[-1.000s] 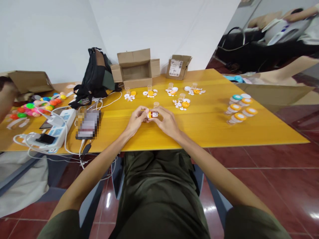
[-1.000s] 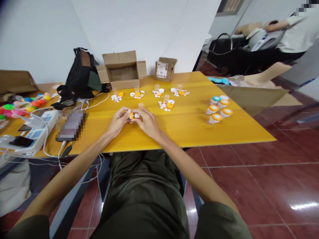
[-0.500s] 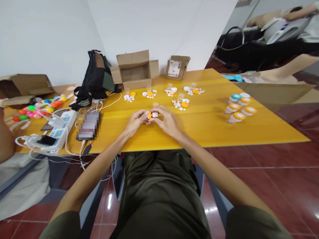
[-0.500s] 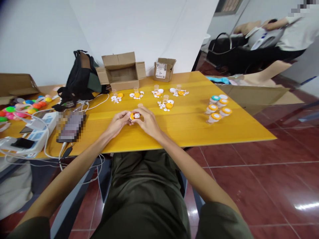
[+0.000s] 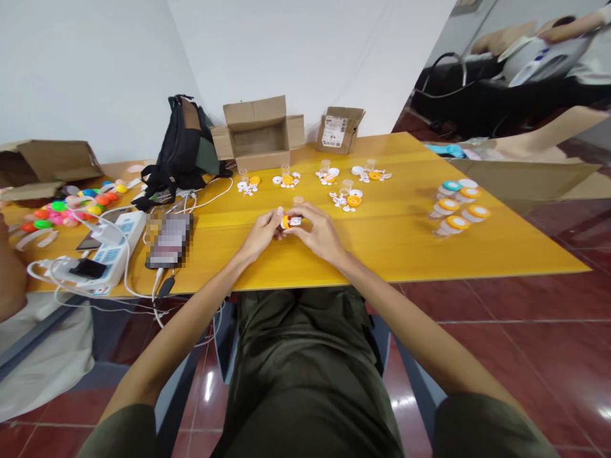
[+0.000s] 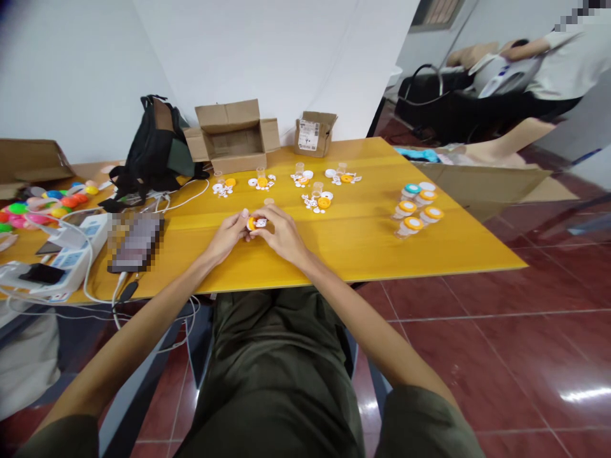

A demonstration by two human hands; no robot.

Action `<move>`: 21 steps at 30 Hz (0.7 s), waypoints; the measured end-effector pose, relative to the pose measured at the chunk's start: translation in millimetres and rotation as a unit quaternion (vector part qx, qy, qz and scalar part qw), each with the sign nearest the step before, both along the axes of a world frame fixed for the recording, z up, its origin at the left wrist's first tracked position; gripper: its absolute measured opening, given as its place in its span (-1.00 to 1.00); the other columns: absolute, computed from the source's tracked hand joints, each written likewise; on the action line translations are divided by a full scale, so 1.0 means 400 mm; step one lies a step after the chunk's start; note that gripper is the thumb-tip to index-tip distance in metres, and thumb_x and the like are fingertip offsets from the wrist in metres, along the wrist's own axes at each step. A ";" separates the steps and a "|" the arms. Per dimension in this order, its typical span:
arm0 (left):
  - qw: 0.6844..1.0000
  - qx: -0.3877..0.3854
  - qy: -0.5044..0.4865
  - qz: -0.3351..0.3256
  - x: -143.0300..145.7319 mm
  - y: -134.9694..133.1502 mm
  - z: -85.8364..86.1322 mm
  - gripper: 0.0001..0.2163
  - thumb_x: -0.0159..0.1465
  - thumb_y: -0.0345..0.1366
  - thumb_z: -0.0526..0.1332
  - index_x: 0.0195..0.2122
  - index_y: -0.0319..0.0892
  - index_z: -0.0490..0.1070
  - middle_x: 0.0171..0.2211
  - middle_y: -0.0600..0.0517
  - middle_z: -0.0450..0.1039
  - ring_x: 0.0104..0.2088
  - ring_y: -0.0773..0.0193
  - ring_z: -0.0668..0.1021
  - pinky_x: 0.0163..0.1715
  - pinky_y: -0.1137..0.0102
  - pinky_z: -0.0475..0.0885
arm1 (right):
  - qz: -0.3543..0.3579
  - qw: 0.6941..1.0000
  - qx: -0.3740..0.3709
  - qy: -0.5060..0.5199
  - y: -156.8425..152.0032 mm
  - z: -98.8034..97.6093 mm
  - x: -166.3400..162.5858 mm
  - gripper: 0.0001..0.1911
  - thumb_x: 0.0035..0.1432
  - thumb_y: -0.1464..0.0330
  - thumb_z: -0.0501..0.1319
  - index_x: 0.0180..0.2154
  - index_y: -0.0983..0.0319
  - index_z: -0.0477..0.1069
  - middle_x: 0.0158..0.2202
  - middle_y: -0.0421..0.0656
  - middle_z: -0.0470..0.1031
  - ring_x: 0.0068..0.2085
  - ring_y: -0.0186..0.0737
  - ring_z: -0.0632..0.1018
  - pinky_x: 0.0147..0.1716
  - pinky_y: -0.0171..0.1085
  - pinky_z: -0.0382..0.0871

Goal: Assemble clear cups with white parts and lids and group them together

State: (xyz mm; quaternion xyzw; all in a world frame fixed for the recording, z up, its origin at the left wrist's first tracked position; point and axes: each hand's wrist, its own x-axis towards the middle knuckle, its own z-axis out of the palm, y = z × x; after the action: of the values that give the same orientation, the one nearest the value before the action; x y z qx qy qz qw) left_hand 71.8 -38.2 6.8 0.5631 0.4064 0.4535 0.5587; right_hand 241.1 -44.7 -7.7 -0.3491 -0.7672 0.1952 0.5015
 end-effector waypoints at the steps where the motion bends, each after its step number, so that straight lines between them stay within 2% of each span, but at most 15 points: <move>1: 1.000 -0.002 -0.012 0.004 0.000 -0.001 0.001 -0.59 0.26 0.11 0.32 -0.39 -0.19 0.44 -0.52 0.06 0.48 -0.53 0.39 0.49 -0.51 0.50 0.41 | -0.002 1.000 -0.002 0.005 0.000 0.001 -0.002 -0.87 0.20 0.33 0.34 -0.17 0.12 0.53 -0.17 -0.14 0.60 -0.12 -0.04 0.57 -0.04 -0.07 0.46; 7: 0.997 -0.038 -0.066 -0.025 -0.005 -0.004 0.010 -0.62 0.28 0.06 0.32 -0.36 -0.21 0.44 -0.48 0.04 0.52 -0.48 0.35 0.56 -0.42 0.47 0.48 | -0.015 0.999 -0.010 0.036 0.000 0.005 -0.007 -0.88 0.14 0.37 0.36 -0.23 0.14 0.52 -0.22 -0.16 0.60 -0.15 -0.05 0.57 -0.07 -0.08 0.46; 12: 0.995 -0.044 -0.077 -0.054 -0.012 -0.004 0.009 -0.70 0.19 -0.08 0.44 -0.39 -0.22 0.48 -0.48 0.06 0.52 -0.49 0.38 0.55 -0.40 0.48 0.47 | -0.023 0.999 -0.007 0.039 0.000 0.007 -0.002 -0.91 0.17 0.34 0.34 -0.24 0.15 0.51 -0.22 -0.15 0.61 -0.15 -0.05 0.57 -0.06 -0.08 0.46; 18: 0.994 -0.071 -0.059 -0.050 -0.011 -0.002 0.008 -0.62 0.25 0.03 0.37 -0.40 -0.24 0.50 -0.51 0.01 0.53 -0.52 0.35 0.54 -0.45 0.46 0.44 | -0.010 1.000 -0.005 0.025 0.000 0.006 -0.001 -0.88 0.17 0.32 0.35 -0.21 0.13 0.52 -0.18 -0.15 0.63 -0.13 -0.04 0.58 -0.04 -0.06 0.46; 21: 0.993 -0.072 -0.073 -0.049 -0.010 -0.002 0.012 -0.65 0.22 -0.01 0.41 -0.39 -0.24 0.49 -0.48 0.01 0.54 -0.49 0.35 0.56 -0.41 0.46 0.46 | -0.011 1.000 -0.001 0.013 0.006 0.006 -0.002 -0.88 0.19 0.31 0.35 -0.19 0.12 0.53 -0.17 -0.15 0.63 -0.10 -0.02 0.58 -0.01 -0.03 0.45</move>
State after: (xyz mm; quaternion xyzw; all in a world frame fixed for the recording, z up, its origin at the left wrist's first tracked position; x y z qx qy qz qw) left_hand 67.8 -39.2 11.7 0.5057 0.3680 0.4350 0.6477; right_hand 240.2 -42.5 -5.3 -0.3559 -0.7561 0.1949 0.5135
